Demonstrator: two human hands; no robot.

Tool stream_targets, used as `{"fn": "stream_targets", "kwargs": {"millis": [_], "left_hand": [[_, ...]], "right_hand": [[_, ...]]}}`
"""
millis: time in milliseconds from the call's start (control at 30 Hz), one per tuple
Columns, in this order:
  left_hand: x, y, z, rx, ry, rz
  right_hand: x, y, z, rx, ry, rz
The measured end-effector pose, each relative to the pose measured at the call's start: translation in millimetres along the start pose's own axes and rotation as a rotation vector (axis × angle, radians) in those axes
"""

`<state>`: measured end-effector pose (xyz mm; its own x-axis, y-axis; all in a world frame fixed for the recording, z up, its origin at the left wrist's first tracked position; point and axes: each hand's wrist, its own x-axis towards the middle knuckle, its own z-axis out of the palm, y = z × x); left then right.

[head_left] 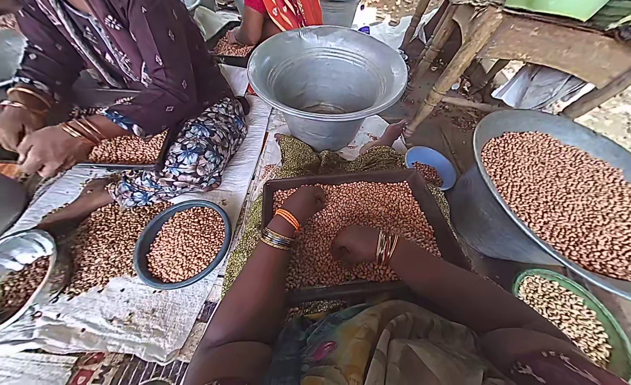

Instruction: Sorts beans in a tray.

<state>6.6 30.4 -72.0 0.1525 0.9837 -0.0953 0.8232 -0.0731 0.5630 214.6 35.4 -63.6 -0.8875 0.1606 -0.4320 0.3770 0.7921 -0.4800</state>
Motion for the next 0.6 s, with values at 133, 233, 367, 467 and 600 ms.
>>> {"fn": "stream_targets", "kwargs": {"millis": [133, 233, 367, 467, 600], "left_hand": [[3.5, 1.1, -1.2, 0.012, -0.012, -0.01], [5.2, 2.8, -3.6, 0.015, 0.045, -0.039], [2.5, 6.0, -4.8, 0.082, 0.265, -0.213], [2.2, 5.7, -9.8, 0.108, 0.299, -0.353], [2.7, 0.0, -7.8, 0.16, 0.22, -0.37]], "right_hand": [[3.1, 5.3, -0.4, 0.031, 0.011, -0.031], [-17.2, 27.5, -13.0, 0.445, 0.219, -0.036], [-46.3, 67.7, -31.5, 0.705, 0.479, 0.184], [-42.5, 76.2, -32.6, 0.395, 0.527, 0.383], [-28.0, 72.2, -27.4, 0.158, 0.43, 0.584]]}}
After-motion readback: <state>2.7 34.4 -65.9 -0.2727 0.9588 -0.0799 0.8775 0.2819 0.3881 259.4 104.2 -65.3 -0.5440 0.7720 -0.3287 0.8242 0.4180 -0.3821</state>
